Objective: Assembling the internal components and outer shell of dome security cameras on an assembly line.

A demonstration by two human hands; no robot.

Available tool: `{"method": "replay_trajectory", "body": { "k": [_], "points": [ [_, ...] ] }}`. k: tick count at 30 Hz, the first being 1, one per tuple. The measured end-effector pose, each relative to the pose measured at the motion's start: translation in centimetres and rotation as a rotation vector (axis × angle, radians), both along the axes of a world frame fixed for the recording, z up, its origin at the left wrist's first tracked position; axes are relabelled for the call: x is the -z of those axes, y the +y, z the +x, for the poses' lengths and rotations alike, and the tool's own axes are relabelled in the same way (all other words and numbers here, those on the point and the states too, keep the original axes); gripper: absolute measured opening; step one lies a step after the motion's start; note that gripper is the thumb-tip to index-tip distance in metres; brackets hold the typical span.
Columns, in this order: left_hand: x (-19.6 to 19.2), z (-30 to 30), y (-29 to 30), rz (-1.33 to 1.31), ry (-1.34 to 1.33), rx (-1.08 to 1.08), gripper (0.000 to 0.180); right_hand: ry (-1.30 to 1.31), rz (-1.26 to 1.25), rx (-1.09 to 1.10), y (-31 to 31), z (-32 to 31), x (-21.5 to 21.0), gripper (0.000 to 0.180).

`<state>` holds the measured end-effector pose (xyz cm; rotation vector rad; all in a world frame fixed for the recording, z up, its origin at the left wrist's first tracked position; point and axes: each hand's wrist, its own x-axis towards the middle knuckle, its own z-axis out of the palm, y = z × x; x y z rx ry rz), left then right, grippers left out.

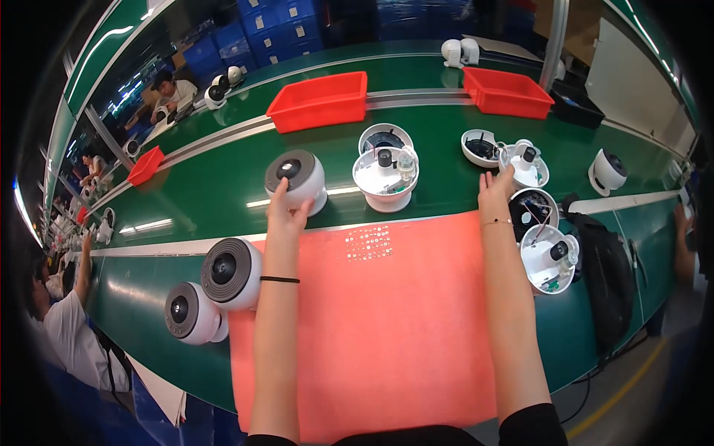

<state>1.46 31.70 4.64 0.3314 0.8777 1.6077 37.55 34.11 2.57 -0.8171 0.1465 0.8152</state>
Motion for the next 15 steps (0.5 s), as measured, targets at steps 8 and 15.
{"method": "replay_trajectory", "body": {
  "k": [8,15],
  "points": [
    [2.1,2.4,2.0,0.024,-0.015,0.058,0.062,0.007,0.210,0.208,1.6,1.3,-0.4,0.042],
    [0.8,7.1,-0.4,-0.055,-0.060,0.154,0.080,0.181,0.538,-0.102,-5.1,-0.9,-8.0,0.046]
  ]
}}
